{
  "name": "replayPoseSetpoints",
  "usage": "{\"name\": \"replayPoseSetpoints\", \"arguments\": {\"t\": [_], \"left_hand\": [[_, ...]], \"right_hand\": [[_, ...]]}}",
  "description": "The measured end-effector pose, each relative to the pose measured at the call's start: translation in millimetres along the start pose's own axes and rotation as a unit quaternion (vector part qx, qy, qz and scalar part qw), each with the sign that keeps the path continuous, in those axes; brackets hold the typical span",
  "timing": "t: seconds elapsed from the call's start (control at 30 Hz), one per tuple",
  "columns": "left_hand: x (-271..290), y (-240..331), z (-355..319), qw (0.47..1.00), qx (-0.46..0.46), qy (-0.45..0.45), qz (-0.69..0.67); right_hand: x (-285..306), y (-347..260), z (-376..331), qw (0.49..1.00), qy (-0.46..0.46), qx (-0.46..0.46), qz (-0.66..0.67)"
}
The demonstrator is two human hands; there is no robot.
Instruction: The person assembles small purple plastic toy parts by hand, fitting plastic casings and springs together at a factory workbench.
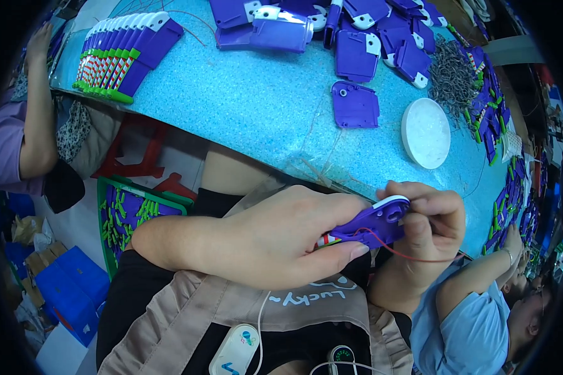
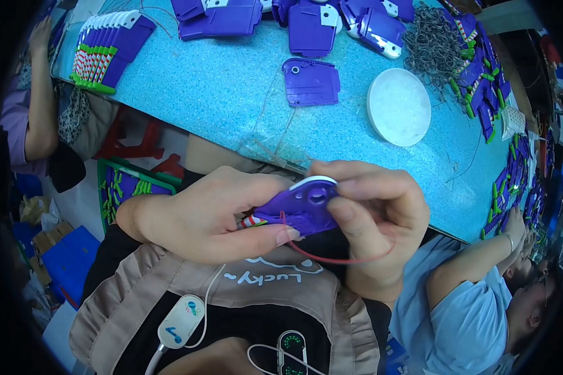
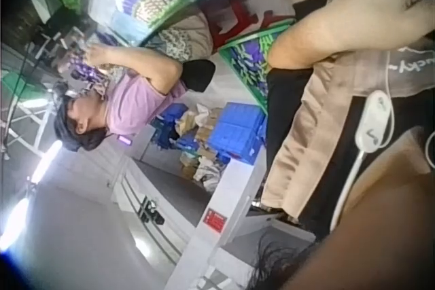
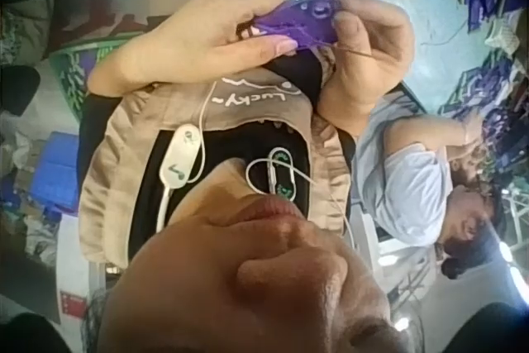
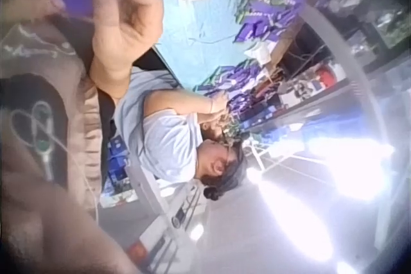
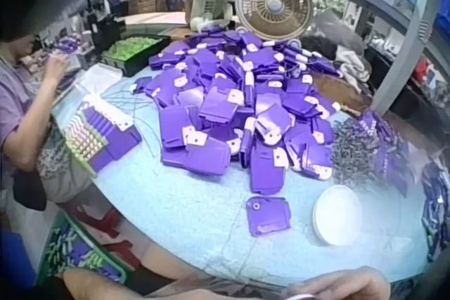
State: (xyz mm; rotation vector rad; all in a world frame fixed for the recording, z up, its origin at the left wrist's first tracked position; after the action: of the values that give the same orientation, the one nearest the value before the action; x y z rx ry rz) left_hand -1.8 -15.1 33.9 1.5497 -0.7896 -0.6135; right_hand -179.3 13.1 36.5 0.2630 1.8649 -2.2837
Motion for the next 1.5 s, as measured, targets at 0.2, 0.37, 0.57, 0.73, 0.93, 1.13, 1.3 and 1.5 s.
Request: {"name": "replayPoseSetpoints", "arguments": {"t": [0.2, 0.37, 0.57, 0.73, 0.93, 1.13, 1.3, 1.5], "left_hand": [[-2, 3, -6, 0.953, 0.106, -0.156, -0.238], [-2, -1, -8, 0.957, 0.083, 0.023, -0.277], [-7, -5, 2, 0.991, 0.013, 0.133, -0.025], [-7, -1, 4, 0.992, 0.009, 0.122, -0.022], [-10, -4, 5, 0.991, 0.003, 0.133, 0.005], [-3, 0, 7, 0.996, -0.059, 0.048, 0.054], [0, -6, 0, 0.998, -0.053, 0.026, 0.029], [2, -6, -6, 0.969, 0.058, 0.115, -0.210]], "right_hand": [[8, -9, 45, 0.942, -0.061, 0.003, -0.330], [-4, -29, 36, 0.810, -0.010, 0.299, -0.505], [-28, -12, 18, 0.831, -0.132, 0.239, -0.484], [-21, -2, 18, 0.869, -0.125, 0.230, -0.421], [-24, -3, 16, 0.880, -0.116, 0.214, -0.407], [-14, -13, 16, 0.904, -0.114, 0.185, -0.368], [-14, -8, 24, 0.937, -0.162, 0.099, -0.293], [49, -14, 39, 0.918, 0.031, 0.096, -0.383]]}}
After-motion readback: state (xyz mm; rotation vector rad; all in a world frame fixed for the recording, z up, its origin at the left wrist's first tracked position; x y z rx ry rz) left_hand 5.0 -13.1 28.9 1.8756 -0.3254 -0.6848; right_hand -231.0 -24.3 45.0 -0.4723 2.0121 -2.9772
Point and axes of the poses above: each hand's wrist, its own z-axis towards the middle knuckle, its own x-axis out of the back of the hand, y = z × x, the point moved 2 cm from there along z, towards the middle knuckle, and after that the axes turned 8 degrees about x, right-handed, at the moved point
